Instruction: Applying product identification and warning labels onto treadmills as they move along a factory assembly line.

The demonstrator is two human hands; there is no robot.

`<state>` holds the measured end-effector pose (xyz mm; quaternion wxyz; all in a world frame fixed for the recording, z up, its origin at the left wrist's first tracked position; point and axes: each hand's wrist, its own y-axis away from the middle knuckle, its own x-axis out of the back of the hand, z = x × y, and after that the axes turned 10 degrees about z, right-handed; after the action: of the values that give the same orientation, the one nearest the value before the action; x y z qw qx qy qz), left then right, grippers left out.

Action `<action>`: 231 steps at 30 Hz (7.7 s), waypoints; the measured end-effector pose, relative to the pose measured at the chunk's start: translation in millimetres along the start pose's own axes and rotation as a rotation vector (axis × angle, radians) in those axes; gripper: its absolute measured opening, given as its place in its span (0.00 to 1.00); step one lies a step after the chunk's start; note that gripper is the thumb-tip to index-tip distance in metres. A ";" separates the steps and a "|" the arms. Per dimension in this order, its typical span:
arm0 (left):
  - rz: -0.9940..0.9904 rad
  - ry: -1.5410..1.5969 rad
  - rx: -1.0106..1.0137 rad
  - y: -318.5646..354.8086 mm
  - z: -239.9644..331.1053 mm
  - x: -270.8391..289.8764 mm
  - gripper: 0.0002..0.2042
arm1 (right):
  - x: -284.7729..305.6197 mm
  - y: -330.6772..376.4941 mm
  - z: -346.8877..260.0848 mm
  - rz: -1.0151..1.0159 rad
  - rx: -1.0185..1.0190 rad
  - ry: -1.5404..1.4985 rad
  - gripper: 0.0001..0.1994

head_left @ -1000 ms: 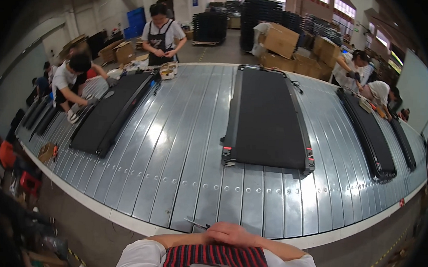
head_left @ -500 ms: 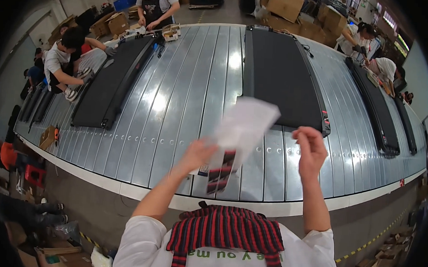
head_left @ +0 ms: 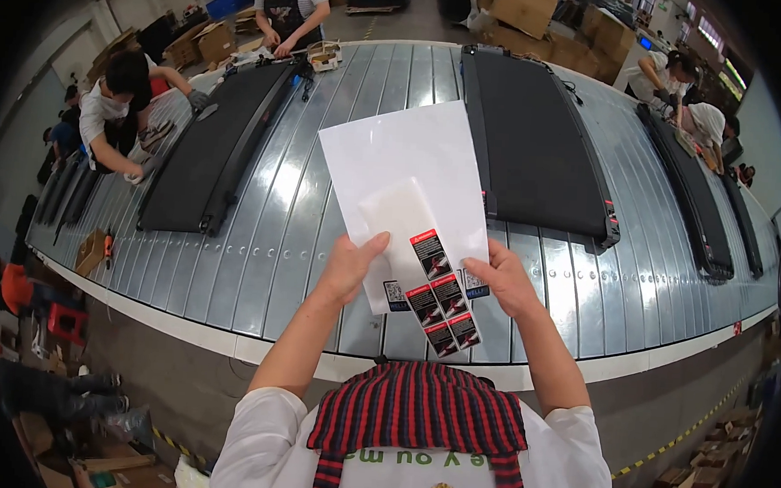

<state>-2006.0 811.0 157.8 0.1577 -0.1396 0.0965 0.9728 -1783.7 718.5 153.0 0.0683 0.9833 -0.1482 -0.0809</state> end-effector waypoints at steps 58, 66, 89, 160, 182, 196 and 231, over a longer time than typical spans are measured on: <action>-0.032 0.432 0.094 10.6 1.2 63.1 0.15 | -132.3 11.1 2.3 0.141 1.069 0.837 0.17; 0.037 0.303 0.023 4.0 4.9 79.3 0.13 | -152.4 0.1 50.3 0.153 0.837 0.517 0.18; -0.212 0.425 0.003 4.1 6.0 117.4 0.18 | -190.5 7.1 41.1 0.055 0.336 0.003 0.09; -0.502 -0.325 -0.044 -4.0 -107.1 -51.6 0.15 | -13.1 61.9 49.1 0.275 0.848 0.926 0.05; -0.908 -1.161 -0.148 -48.7 -64.6 -107.4 0.12 | 158.6 73.7 -35.5 0.759 0.834 0.541 0.06; -0.463 -1.640 0.051 -101.0 -191.6 1.6 0.09 | 203.9 -113.4 27.9 0.419 0.122 0.285 0.06; -0.596 -1.397 -0.684 -235.7 -162.6 -84.2 0.08 | 137.6 -309.2 89.9 0.359 -0.555 0.040 0.08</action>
<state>-1811.4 969.3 -3.9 0.3810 0.4363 -0.3655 0.7287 -1583.3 959.7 -2.8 0.3495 0.8868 -0.2900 -0.0853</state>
